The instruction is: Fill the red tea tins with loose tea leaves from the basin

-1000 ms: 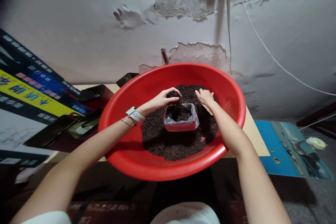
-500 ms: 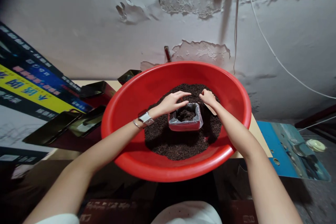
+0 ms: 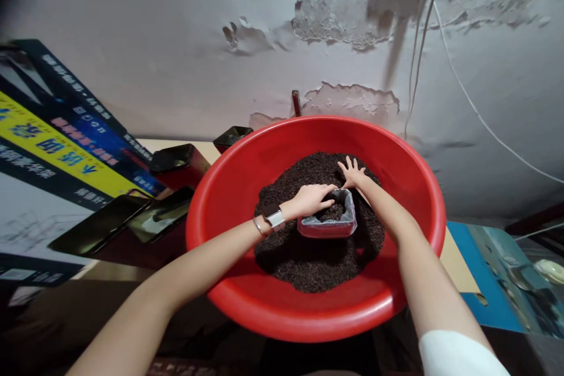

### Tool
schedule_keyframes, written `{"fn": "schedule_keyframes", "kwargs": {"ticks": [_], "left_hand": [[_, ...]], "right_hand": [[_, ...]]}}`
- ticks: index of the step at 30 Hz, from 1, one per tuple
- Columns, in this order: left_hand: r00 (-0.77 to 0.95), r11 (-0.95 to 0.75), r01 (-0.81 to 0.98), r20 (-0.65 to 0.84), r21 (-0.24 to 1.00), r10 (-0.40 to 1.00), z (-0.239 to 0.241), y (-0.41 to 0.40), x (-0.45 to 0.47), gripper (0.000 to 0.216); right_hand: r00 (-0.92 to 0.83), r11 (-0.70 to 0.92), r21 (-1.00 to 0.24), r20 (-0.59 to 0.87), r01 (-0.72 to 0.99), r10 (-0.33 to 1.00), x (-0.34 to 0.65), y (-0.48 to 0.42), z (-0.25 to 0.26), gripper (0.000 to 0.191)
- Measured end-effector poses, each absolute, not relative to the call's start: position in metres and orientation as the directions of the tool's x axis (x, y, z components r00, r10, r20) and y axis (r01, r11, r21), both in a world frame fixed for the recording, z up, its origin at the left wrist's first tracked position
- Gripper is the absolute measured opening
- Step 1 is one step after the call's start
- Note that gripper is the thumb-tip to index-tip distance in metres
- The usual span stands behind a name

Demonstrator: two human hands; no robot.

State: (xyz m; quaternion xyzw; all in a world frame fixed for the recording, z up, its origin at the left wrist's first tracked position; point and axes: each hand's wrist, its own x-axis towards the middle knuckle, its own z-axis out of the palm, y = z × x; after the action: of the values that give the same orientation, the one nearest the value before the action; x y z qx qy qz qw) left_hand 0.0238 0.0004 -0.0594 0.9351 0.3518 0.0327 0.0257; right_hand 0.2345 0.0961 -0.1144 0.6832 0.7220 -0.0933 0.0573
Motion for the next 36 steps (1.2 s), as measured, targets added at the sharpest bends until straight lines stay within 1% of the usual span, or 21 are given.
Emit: {"fn": "schedule_keyframes", "kwargs": {"ticks": [2,3,5,6,8,11,13,17,19,20,23,25,27,28,30,31,34,36], "left_hand": [[0.755,-0.756,0.652,0.05,0.057,0.654,-0.06,0.0,0.024,0.039],[0.756,-0.758,0.65,0.053,0.053,0.652,-0.061,0.0,0.024,0.039],[0.756,-0.758,0.651,0.056,0.047,0.652,-0.061,0.0,0.025,0.039],[0.755,-0.757,0.652,0.055,0.046,0.654,-0.061,0.0,0.025,0.039],[0.752,-0.754,0.655,0.05,0.047,0.657,-0.061,-0.001,0.025,0.039],[0.75,-0.75,0.659,0.034,0.05,0.661,-0.06,-0.002,0.025,0.037],[0.748,-0.748,0.661,0.035,0.057,0.663,-0.06,-0.003,0.025,0.037],[0.745,-0.745,0.66,0.04,0.092,0.666,-0.06,-0.001,0.025,0.039],[0.747,-0.742,0.653,0.033,0.155,0.664,-0.06,0.001,0.025,0.04],[0.746,-0.734,0.644,0.036,0.215,0.665,-0.06,0.004,0.025,0.041],[0.703,-0.66,0.584,0.112,0.473,0.702,-0.062,0.015,0.024,0.037],[0.607,-0.583,0.54,0.199,0.607,0.769,-0.063,0.024,0.023,0.033],[0.46,-0.49,0.538,0.248,0.686,0.853,-0.065,0.035,0.019,0.032],[0.377,-0.428,0.541,0.245,0.724,0.893,-0.065,0.04,0.017,0.031],[0.241,-0.297,0.529,0.194,0.795,0.951,-0.066,0.048,0.011,0.029],[0.194,-0.242,0.516,0.163,0.822,0.967,-0.066,0.052,0.009,0.028],[0.134,-0.153,0.472,0.101,0.868,0.986,-0.066,0.057,0.004,0.029],[0.125,-0.124,0.432,0.077,0.893,0.989,-0.065,0.056,0.004,0.028]], "right_hand": [[-0.034,0.023,-0.068,-0.17,0.997,0.985,0.236,0.118,-0.122,0.128],[-0.003,-0.012,-0.097,-0.155,0.995,0.988,0.237,0.127,-0.127,0.13],[0.062,-0.086,-0.164,-0.145,0.983,0.987,0.236,0.141,-0.135,0.129],[0.084,-0.111,-0.189,-0.146,0.976,0.986,0.235,0.146,-0.138,0.124],[0.097,-0.125,-0.212,-0.142,0.969,0.985,0.232,0.15,-0.144,0.109],[0.058,-0.081,-0.214,-0.113,0.974,0.992,0.229,0.147,-0.147,0.087],[0.016,-0.038,-0.221,-0.103,0.975,0.995,0.23,0.141,-0.146,0.08],[-0.073,0.047,-0.239,-0.103,0.97,0.992,0.232,0.122,-0.141,0.077],[-0.093,0.067,-0.251,-0.096,0.966,0.991,0.232,0.113,-0.136,0.07],[-0.096,0.07,-0.259,-0.09,0.963,0.991,0.232,0.108,-0.132,0.065],[-0.097,0.072,-0.299,-0.071,0.952,0.993,0.229,0.095,-0.116,0.046],[-0.102,0.081,-0.339,-0.047,0.937,0.994,0.224,0.087,-0.099,0.037],[-0.109,0.099,-0.384,-0.005,0.918,0.994,0.219,0.079,-0.077,0.031],[-0.108,0.107,-0.402,0.019,0.909,0.994,0.216,0.075,-0.064,0.03],[-0.108,0.13,-0.465,0.075,0.876,0.991,0.208,0.064,-0.038,0.03],[-0.115,0.152,-0.52,0.103,0.841,0.988,0.204,0.057,-0.025,0.031],[-0.159,0.257,-0.703,0.203,0.663,0.966,0.192,0.03,0.0,0.03],[-0.176,0.332,-0.764,0.282,0.553,0.943,0.184,0.011,0.004,0.028]]}}
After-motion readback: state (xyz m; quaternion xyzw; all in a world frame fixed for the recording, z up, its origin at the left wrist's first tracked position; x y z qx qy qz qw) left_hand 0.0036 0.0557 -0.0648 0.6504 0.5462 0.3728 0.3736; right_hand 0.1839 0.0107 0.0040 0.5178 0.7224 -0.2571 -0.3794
